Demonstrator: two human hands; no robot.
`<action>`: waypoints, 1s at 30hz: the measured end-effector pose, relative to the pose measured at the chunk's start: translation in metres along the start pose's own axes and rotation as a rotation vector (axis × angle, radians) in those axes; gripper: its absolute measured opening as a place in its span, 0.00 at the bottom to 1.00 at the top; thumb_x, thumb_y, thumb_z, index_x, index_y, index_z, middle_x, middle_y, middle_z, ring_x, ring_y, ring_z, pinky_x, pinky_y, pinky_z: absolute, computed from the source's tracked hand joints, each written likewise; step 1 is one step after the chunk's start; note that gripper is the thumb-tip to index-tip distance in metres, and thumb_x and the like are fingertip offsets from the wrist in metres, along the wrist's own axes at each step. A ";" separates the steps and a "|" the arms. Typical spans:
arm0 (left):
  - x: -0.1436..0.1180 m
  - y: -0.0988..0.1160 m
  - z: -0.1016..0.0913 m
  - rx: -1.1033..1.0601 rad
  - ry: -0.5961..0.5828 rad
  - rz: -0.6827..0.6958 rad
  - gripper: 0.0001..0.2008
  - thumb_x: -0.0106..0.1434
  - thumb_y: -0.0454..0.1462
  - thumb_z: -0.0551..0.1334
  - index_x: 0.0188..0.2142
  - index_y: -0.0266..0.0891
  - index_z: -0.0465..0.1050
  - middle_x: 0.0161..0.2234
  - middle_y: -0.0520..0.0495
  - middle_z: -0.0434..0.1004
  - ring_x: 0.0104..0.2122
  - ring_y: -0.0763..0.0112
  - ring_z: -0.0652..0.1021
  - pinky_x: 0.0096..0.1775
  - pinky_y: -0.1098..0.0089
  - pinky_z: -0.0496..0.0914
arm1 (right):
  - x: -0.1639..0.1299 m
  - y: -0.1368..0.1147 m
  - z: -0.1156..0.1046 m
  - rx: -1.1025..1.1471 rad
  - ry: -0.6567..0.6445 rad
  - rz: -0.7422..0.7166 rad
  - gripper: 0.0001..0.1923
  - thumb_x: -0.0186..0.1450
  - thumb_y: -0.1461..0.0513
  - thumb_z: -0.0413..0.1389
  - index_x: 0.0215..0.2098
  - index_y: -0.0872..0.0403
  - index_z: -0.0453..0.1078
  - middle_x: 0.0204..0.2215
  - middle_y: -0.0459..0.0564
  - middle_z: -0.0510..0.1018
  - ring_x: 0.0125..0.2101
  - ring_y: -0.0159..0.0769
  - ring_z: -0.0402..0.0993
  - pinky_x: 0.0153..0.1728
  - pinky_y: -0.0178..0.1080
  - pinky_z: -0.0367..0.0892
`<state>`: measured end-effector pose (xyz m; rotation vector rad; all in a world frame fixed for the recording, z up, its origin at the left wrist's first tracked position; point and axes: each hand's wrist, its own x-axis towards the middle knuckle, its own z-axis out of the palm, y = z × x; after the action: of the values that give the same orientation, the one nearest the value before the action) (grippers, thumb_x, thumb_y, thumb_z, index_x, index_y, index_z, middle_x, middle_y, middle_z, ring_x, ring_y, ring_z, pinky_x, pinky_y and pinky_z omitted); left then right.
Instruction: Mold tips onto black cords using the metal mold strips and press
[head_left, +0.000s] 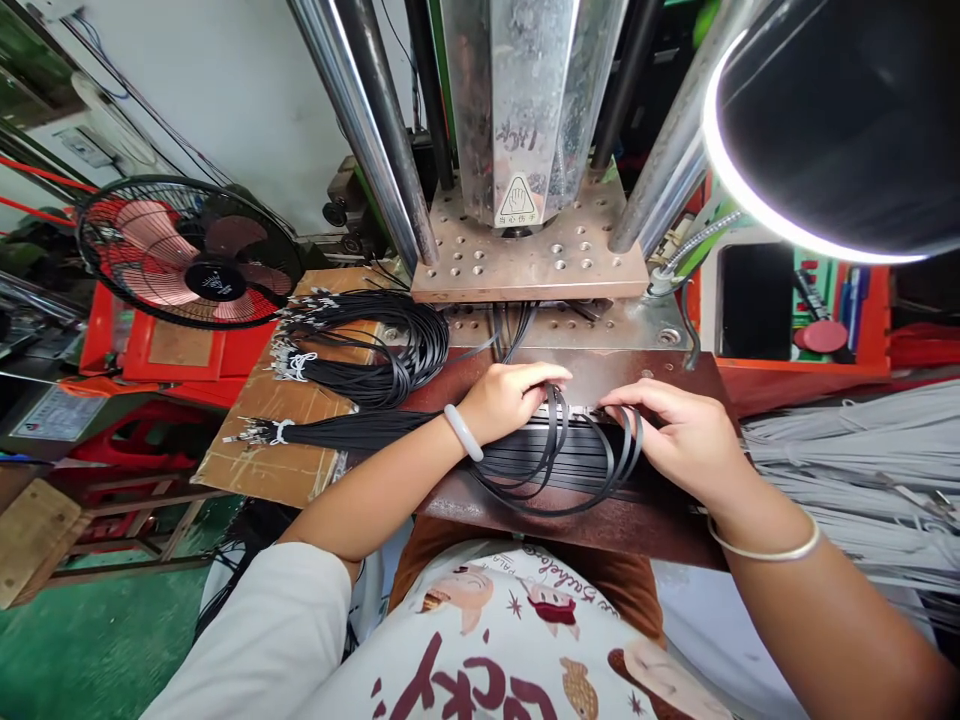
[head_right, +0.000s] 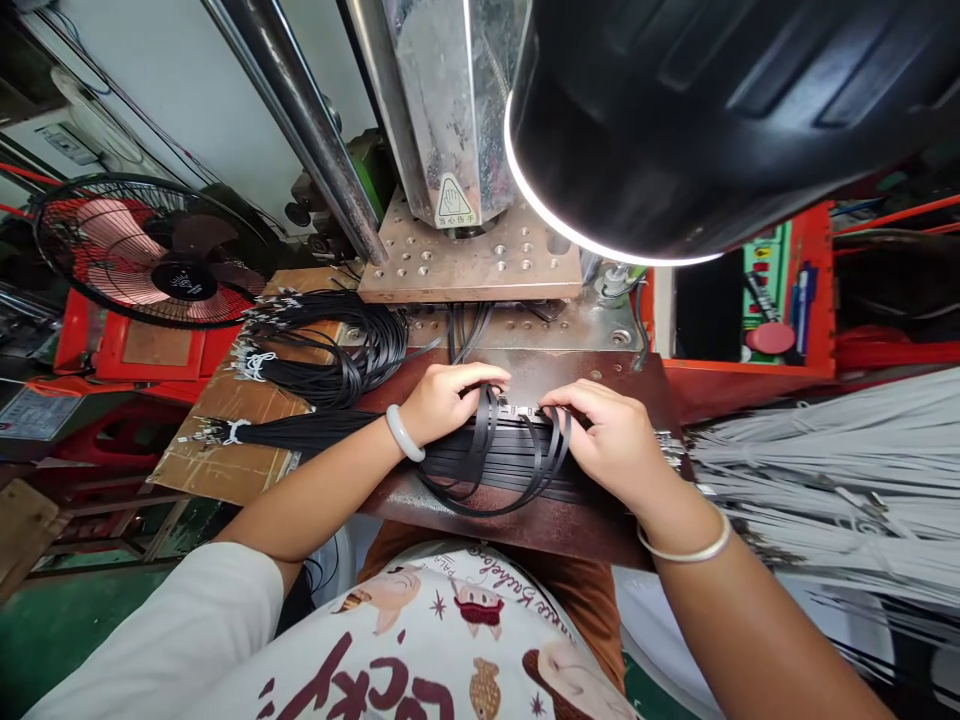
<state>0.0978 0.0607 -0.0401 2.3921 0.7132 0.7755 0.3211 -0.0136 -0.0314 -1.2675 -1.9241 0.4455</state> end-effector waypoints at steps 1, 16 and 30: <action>0.000 0.001 0.001 -0.034 0.025 0.036 0.16 0.62 0.24 0.53 0.43 0.33 0.75 0.40 0.45 0.82 0.41 0.73 0.80 0.46 0.74 0.72 | 0.001 0.002 -0.001 0.005 -0.013 -0.014 0.06 0.65 0.63 0.54 0.34 0.51 0.73 0.27 0.47 0.79 0.28 0.36 0.75 0.31 0.39 0.69; -0.003 0.005 0.002 0.366 -0.075 0.262 0.14 0.70 0.32 0.51 0.39 0.37 0.76 0.35 0.47 0.82 0.36 0.70 0.79 0.44 0.66 0.68 | -0.003 0.003 -0.002 -0.228 -0.137 -0.242 0.15 0.64 0.69 0.47 0.41 0.51 0.73 0.34 0.51 0.77 0.34 0.40 0.70 0.37 0.43 0.67; -0.017 0.014 -0.004 0.433 -0.071 0.130 0.11 0.67 0.29 0.55 0.42 0.35 0.76 0.42 0.43 0.80 0.39 0.71 0.80 0.40 0.71 0.73 | -0.013 0.004 0.002 -0.207 0.130 0.170 0.02 0.63 0.61 0.57 0.34 0.52 0.70 0.22 0.44 0.73 0.22 0.34 0.69 0.25 0.38 0.64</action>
<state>0.0876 0.0409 -0.0346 2.8647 0.7645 0.6313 0.3248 -0.0229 -0.0405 -1.5627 -1.7959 0.2467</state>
